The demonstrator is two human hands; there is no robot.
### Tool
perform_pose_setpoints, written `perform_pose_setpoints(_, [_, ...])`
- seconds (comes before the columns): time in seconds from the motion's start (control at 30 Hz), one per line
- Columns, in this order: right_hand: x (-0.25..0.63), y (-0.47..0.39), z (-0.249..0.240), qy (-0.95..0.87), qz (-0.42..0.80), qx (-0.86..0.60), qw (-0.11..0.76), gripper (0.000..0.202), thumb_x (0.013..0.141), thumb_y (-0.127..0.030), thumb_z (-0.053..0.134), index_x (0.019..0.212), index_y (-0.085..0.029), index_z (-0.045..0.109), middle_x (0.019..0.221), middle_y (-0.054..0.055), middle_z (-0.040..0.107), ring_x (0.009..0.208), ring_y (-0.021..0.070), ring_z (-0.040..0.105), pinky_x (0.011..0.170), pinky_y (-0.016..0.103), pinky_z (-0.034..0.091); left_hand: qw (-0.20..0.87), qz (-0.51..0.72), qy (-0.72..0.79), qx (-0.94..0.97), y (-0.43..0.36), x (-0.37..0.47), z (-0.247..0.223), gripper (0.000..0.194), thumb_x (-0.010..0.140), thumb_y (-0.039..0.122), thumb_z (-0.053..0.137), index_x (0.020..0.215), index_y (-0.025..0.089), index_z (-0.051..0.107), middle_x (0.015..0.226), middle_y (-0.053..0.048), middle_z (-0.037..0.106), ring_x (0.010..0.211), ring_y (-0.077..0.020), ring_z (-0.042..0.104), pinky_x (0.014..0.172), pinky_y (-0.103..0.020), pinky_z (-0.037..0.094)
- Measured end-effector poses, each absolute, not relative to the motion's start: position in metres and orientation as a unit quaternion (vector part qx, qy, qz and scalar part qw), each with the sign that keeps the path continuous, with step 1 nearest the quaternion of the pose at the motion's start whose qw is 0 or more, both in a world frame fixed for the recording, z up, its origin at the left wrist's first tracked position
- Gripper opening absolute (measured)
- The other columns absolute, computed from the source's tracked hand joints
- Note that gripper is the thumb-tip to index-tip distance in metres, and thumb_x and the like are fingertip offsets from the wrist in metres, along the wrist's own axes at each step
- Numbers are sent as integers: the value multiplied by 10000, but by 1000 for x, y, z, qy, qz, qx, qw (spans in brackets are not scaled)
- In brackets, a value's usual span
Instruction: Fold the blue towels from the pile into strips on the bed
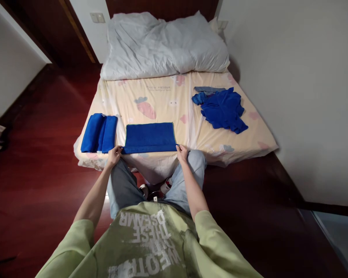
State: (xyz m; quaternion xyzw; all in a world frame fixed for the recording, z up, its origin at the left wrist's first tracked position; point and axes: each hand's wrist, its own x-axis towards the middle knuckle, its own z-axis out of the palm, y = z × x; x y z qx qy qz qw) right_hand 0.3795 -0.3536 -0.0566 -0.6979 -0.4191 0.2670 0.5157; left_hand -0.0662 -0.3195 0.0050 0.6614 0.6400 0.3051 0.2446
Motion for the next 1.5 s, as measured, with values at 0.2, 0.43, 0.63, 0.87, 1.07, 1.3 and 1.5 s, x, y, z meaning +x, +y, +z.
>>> perform_pose_setpoints(0.2, [380, -349, -53, -421, 262, -713, 496, 431, 793, -638, 623, 686, -222, 587, 716, 81, 705, 777, 255, 685, 781, 378, 596, 236, 290, 648, 663, -312, -66, -5, 318, 924, 373, 520, 1065, 175, 725, 889, -107, 777, 845, -249, 737, 779, -303, 546])
perform_pose_setpoints(0.43, [380, -348, -48, -437, 258, -718, 476, 383, 830, -570, 605, 659, -229, 580, 689, 72, 684, 773, 244, 662, 769, 350, 574, 230, 281, 651, 666, -307, -65, -9, 287, 928, 368, 543, 1041, 183, 732, 899, -112, 784, 828, -250, 749, 762, -298, 547])
perform_pose_setpoints(0.63, [380, -346, -50, -444, 251, -720, 470, 386, 852, -574, 582, 688, -225, 611, 737, 95, 721, 778, 248, 662, 811, 370, 579, 224, 276, 653, 669, -301, -61, -7, 279, 917, 342, 545, 1033, 179, 740, 904, -115, 790, 832, -256, 751, 761, -300, 551])
perform_pose_setpoints(0.87, [381, -341, -59, -440, 247, -725, 468, 419, 853, -609, 592, 752, -212, 677, 797, 112, 761, 802, 264, 686, 827, 383, 587, 217, 273, 660, 666, -301, -61, -9, 271, 920, 342, 563, 1032, 174, 744, 947, -119, 792, 839, -258, 754, 806, -313, 557])
perform_pose_setpoints(1.07, [381, -338, -64, -439, 247, -733, 457, 410, 870, -583, 575, 788, -201, 697, 859, 139, 778, 820, 278, 713, 839, 395, 584, 217, 270, 658, 668, -298, -58, -9, 254, 917, 314, 568, 1008, 155, 743, 948, -134, 785, 829, -256, 750, 807, -318, 567])
perform_pose_setpoints(1.3, [379, -341, -62, -432, 236, -749, 442, 389, 878, -536, 582, 866, -185, 748, 907, 140, 796, 837, 276, 712, 865, 389, 568, 207, 269, 654, 676, -297, -59, -12, 261, 946, 317, 530, 1031, 169, 728, 1008, -126, 776, 865, -250, 740, 853, -336, 572])
perform_pose_setpoints(1.5, [369, -345, -49, -432, 208, -779, 403, 391, 920, -491, 563, 958, -168, 782, 995, 173, 798, 892, 291, 720, 884, 384, 538, 194, 259, 645, 692, -298, -59, -13, 230, 944, 315, 547, 1015, 185, 721, 1008, -121, 757, 852, -232, 713, 883, -336, 564])
